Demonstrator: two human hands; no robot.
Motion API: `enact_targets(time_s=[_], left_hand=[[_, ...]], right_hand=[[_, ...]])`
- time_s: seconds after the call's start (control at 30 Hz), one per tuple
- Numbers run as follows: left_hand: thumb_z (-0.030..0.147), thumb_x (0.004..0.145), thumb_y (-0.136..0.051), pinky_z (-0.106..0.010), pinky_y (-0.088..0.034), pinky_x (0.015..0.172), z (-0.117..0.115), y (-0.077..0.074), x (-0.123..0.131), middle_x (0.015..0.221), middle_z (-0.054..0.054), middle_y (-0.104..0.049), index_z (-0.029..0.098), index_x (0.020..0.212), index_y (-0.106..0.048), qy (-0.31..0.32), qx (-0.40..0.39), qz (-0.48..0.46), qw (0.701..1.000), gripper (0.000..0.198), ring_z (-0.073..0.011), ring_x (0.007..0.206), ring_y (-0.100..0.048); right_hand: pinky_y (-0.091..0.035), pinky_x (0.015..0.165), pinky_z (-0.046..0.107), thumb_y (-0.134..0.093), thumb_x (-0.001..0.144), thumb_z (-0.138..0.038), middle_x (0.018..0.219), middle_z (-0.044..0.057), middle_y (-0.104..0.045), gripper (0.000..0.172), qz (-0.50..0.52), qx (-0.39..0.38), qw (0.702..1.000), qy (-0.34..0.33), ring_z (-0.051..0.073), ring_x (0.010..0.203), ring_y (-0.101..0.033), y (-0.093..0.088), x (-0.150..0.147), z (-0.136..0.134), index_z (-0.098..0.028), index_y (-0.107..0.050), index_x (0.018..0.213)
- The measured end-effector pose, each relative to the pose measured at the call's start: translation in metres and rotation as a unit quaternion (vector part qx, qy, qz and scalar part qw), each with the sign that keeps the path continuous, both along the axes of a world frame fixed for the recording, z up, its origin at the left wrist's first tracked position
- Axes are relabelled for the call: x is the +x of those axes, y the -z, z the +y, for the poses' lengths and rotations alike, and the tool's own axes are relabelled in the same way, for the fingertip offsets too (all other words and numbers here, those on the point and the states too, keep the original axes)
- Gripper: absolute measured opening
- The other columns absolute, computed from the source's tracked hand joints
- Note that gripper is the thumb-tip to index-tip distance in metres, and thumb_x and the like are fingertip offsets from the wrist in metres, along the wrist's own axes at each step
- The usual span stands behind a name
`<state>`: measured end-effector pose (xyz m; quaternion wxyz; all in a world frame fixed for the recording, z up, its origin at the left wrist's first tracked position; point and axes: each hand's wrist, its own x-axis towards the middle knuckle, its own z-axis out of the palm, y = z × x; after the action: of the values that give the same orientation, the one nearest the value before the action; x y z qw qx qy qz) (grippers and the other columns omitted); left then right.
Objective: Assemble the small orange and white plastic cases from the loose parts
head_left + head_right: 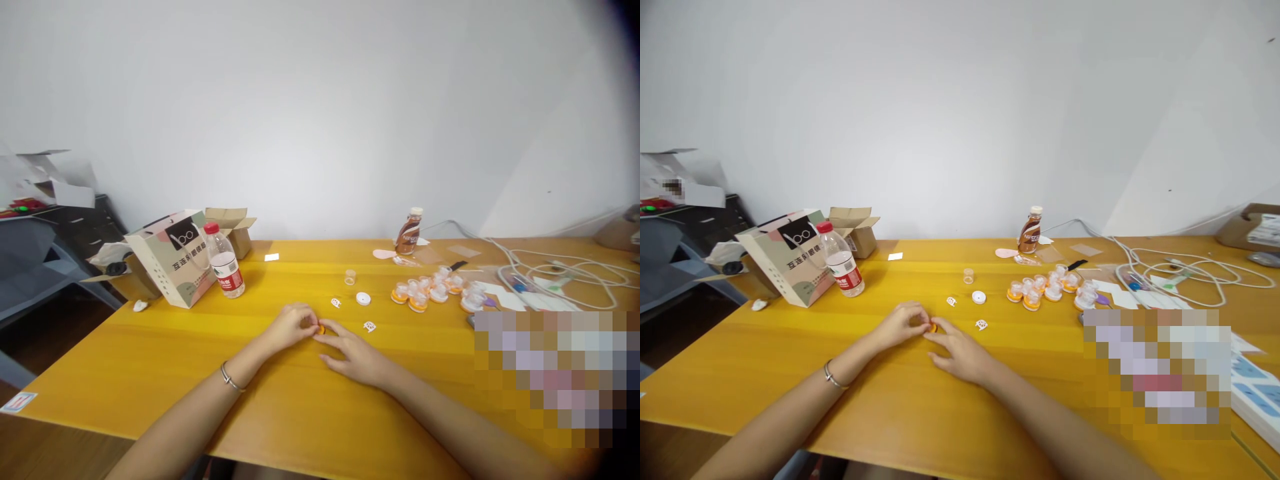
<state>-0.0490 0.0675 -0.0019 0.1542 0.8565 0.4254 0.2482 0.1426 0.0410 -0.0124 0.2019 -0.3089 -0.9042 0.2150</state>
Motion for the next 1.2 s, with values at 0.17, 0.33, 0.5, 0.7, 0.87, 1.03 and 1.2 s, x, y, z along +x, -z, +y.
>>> enact_targets(time_s=[0.17, 0.33, 0.5, 0.7, 0.87, 1.03, 1.2], left_hand=[[0.028, 0.074, -0.054, -0.022, -0.040, 0.070, -0.002, -0.002, 0.002, 0.074, -0.001, -0.062, 0.017, 0.073, -0.061, -0.023, 0.011, 0.028, 0.999, 0.013, -0.0130, 0.073, -0.054], [0.025, 0.073, -0.053, -0.020, -0.039, 0.067, 0.002, -0.002, 0.003, 0.073, -0.001, -0.063, 0.017, 0.073, -0.062, -0.003, -0.003, 0.049, 0.999, 0.013, -0.0120, 0.070, -0.054], [0.025, 0.074, -0.052, -0.020, -0.039, 0.068, 0.006, -0.003, 0.003, 0.073, -0.001, -0.063, 0.016, 0.072, -0.064, 0.012, -0.017, 0.065, 0.998, 0.015, -0.0121, 0.070, -0.054], [0.026, 0.075, -0.051, -0.020, -0.038, 0.066, 0.009, 0.001, -0.001, 0.075, -0.002, -0.061, 0.016, 0.075, -0.063, 0.006, -0.010, 0.071, 0.997, 0.015, -0.0123, 0.071, -0.053], [0.024, 0.078, -0.049, -0.024, -0.037, 0.073, 0.004, -0.001, -0.001, 0.077, -0.003, -0.060, 0.018, 0.078, -0.061, -0.013, 0.055, 0.056, 0.997, 0.013, -0.0140, 0.077, -0.052], [0.026, 0.080, -0.048, -0.026, -0.036, 0.079, -0.007, -0.009, 0.012, 0.080, -0.002, -0.060, 0.017, 0.080, -0.060, 0.014, 0.076, -0.025, 0.997, 0.015, -0.0126, 0.079, -0.052], [0.032, 0.078, -0.052, -0.023, -0.039, 0.074, -0.006, -0.022, -0.006, 0.092, -0.004, -0.061, 0.017, 0.092, -0.059, 0.035, -0.019, -0.063, 0.997, 0.022, -0.0131, 0.085, -0.054]], right_hand=[[-0.032, 0.098, 0.033, -0.047, 0.079, -0.028, 0.131, 0.005, -0.035, 0.038, 0.006, 0.000, 1.000, -0.007, 0.020, 0.115, -0.040, -0.003, -0.001, -0.001, -0.025, -0.049, 0.116], [-0.031, 0.099, 0.031, -0.047, 0.079, -0.028, 0.131, 0.005, -0.036, 0.035, 0.008, 0.005, 1.000, -0.011, 0.019, 0.115, -0.040, -0.002, -0.001, 0.000, -0.023, -0.051, 0.113], [-0.033, 0.097, 0.033, -0.047, 0.079, -0.029, 0.131, 0.004, -0.037, 0.034, 0.020, -0.001, 1.000, -0.002, 0.020, 0.114, -0.043, 0.004, 0.000, 0.003, -0.024, -0.053, 0.112], [-0.035, 0.094, 0.034, -0.044, 0.082, -0.030, 0.125, 0.004, -0.046, 0.026, 0.103, -0.032, 0.994, 0.006, 0.020, 0.109, -0.047, 0.003, 0.001, 0.009, -0.025, -0.062, 0.098], [-0.040, 0.089, 0.036, -0.048, 0.079, -0.034, 0.101, 0.006, -0.059, 0.022, 0.231, -0.063, 0.965, 0.111, 0.019, 0.096, -0.055, 0.004, 0.001, 0.018, -0.022, -0.063, 0.090], [-0.047, 0.077, 0.033, -0.058, 0.072, -0.037, 0.089, 0.004, -0.063, 0.031, 0.358, -0.258, 0.893, 0.088, 0.016, 0.080, -0.061, 0.013, -0.007, 0.023, -0.021, -0.057, 0.099], [-0.049, 0.072, 0.031, -0.065, 0.065, -0.035, 0.076, 0.002, -0.065, 0.032, 0.409, -0.359, 0.831, 0.114, 0.013, 0.067, -0.062, 0.017, -0.007, 0.023, -0.020, -0.059, 0.092]])
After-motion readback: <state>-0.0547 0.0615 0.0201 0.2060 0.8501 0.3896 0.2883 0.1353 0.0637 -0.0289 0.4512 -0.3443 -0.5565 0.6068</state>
